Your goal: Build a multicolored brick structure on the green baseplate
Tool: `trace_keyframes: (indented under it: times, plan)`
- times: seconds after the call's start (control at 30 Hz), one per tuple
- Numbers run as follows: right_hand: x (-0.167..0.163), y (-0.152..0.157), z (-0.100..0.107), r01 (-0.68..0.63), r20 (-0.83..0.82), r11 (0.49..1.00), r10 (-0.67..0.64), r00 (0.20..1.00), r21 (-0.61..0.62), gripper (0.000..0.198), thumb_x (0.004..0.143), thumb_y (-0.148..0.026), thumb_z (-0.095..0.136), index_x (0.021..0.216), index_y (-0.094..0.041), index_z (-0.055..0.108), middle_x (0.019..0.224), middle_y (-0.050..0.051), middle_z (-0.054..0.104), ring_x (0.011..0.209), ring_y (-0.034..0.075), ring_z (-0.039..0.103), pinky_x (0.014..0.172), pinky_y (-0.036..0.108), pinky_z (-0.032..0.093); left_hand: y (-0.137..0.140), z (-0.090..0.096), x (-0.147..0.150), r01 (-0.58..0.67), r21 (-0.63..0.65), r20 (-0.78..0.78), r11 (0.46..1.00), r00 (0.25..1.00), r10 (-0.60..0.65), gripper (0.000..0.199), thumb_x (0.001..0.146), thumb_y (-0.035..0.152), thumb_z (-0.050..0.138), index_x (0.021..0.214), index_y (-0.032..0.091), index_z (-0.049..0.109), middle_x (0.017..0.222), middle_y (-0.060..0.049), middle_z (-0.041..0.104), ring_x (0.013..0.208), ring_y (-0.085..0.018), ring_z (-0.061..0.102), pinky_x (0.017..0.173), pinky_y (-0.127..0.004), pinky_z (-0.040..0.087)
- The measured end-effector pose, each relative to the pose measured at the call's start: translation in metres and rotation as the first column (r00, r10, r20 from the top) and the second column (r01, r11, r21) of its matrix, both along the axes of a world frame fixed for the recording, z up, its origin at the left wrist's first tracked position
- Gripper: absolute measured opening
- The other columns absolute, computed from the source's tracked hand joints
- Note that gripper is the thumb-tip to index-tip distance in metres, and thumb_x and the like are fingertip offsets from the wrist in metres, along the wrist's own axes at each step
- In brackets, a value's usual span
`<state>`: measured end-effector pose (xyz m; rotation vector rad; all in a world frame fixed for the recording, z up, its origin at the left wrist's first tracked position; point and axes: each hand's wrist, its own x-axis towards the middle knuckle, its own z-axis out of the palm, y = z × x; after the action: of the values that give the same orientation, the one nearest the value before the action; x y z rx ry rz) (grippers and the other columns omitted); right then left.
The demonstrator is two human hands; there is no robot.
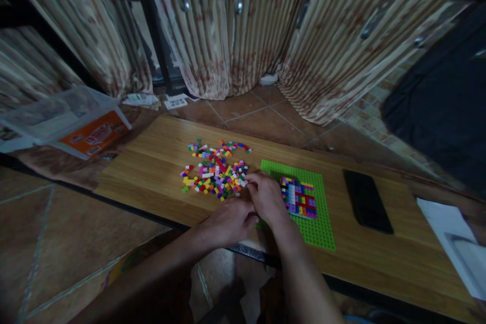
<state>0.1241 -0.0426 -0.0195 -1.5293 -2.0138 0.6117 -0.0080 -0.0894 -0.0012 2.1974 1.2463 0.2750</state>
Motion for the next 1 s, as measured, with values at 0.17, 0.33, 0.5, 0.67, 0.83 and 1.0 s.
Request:
trace_keyframes:
  times: [0.17,0.33,0.5,0.67,0.83,1.0]
  plan:
    - [0.0,0.004,0.0,-0.037,0.051,0.999,0.036,0.998,0.006,0.021,0.08,-0.012,0.057,0.09,-0.022,0.071,0.087,0.003,0.068,0.08,0.016,0.064,0.075,0.031,0.049,0.0,0.001,0.0,-0.005,0.001,-0.002,1.0,1.0,0.005,0.024,0.086,0.024,0.05,0.089,0.013,0.071,0.091,-0.012,0.073,0.087,-0.025,0.068,0.082,-0.038,0.054]
    - [0.0,0.005,0.0,-0.029,0.094,1.0,0.029,0.995,-0.007,0.016,0.082,-0.014,0.055,0.083,-0.019,0.07,0.084,0.004,0.066,0.077,0.016,0.063,0.073,0.03,0.046,0.0,0.004,0.0,-0.006,-0.007,-0.001,1.0,1.0,0.006,0.025,0.086,0.025,0.05,0.087,0.013,0.072,0.087,-0.012,0.073,0.085,-0.025,0.068,0.081,-0.037,0.054]
    - [0.0,0.002,0.002,-0.002,0.042,1.0,0.002,0.999,0.0,0.013,0.081,-0.014,0.055,0.081,-0.019,0.067,0.082,0.003,0.067,0.075,0.016,0.063,0.071,0.029,0.046,0.002,0.006,-0.001,-0.008,-0.027,-0.016,1.0,1.0,0.008,0.026,0.087,0.025,0.049,0.082,0.015,0.072,0.083,-0.01,0.073,0.082,-0.023,0.068,0.079,-0.035,0.053]
    - [-0.003,-0.005,0.012,0.025,-0.086,0.999,-0.022,0.996,0.043,0.012,0.084,-0.019,0.055,0.086,-0.02,0.067,0.084,0.003,0.07,0.076,0.016,0.065,0.071,0.029,0.049,0.005,0.002,-0.002,-0.028,-0.02,0.012,0.999,1.0,0.029,0.025,0.087,0.025,0.05,0.088,0.015,0.073,0.086,-0.01,0.074,0.084,-0.023,0.068,0.078,-0.033,0.052]
    - [0.01,-0.012,0.027,0.048,-0.183,0.988,-0.021,0.983,0.146,0.022,0.089,-0.024,0.052,0.102,-0.021,0.068,0.097,0.006,0.07,0.089,0.018,0.066,0.08,0.032,0.051,0.01,0.004,-0.004,-0.078,-0.011,0.082,0.997,0.994,0.079,0.021,0.085,0.022,0.052,0.083,0.017,0.072,0.08,-0.006,0.073,0.076,-0.019,0.066,0.073,-0.03,0.051]
    - [0.048,-0.016,0.033,0.15,-0.269,0.981,-0.112,0.957,0.124,0.02,0.087,-0.035,0.058,0.096,-0.023,0.071,0.095,0.005,0.072,0.086,0.019,0.067,0.078,0.034,0.053,0.012,0.006,-0.004,-0.099,-0.026,0.176,0.995,0.979,0.102,0.022,0.085,0.019,0.051,0.084,0.018,0.072,0.078,-0.004,0.072,0.074,-0.017,0.066,0.07,-0.027,0.049]
